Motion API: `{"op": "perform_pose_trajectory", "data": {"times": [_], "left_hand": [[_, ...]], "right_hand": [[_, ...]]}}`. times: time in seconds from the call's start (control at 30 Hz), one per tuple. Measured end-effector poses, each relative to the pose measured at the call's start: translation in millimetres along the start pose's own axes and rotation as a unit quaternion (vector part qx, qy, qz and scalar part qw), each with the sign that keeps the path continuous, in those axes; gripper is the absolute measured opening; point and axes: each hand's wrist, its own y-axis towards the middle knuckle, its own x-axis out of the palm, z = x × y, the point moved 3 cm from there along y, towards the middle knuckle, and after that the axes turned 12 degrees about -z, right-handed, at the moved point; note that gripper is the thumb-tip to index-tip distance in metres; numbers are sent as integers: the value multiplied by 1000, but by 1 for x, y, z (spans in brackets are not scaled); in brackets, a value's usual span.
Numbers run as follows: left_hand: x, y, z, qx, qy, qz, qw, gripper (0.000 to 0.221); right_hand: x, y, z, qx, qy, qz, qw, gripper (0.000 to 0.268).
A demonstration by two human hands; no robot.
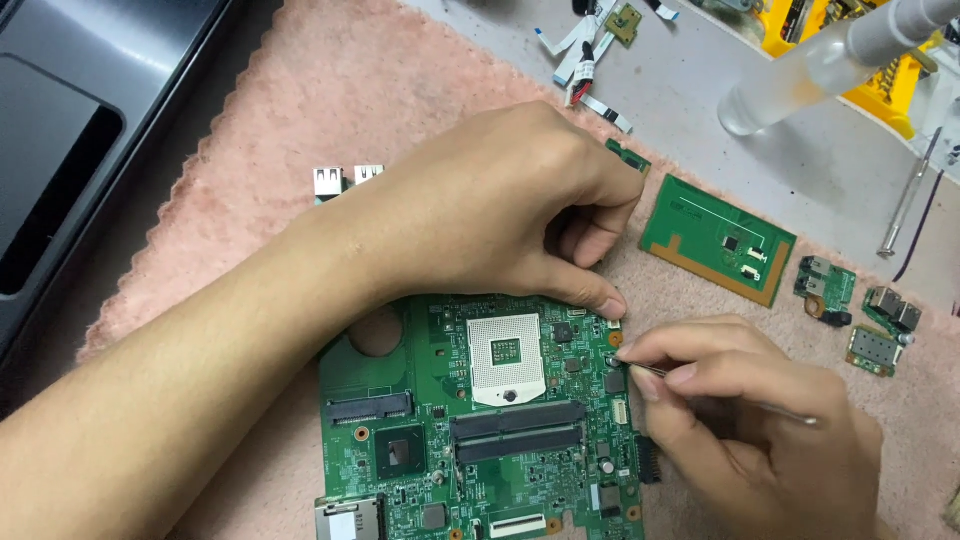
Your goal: Inspecting and probing various components and connectors on a laptop motherboard using precision tweezers.
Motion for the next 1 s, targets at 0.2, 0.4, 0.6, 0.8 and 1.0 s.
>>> {"op": "perform_pose_trajectory", "data": {"times": [0.2,0.4,0.6,0.8,1.0], "left_hand": [[0,0,1,-1,4,-1,1000,54],[-1,0,1,2,2,2,1000,54],[0,0,0,2,5,-3,1000,55],[0,1,1,3,2,1,1000,54],[0,0,1,-8,1,1,1000,57]], "right_hand": [[-12,-4,12,-45,55,-17,997,42],[-11,-5,22,-80,55,-45,994,43],[-9,-2,22,-55,58,-44,996,32],[-7,1,16,-61,49,-39,996,28],[-8,-7,33,-81,85,-29,993,45]]}}
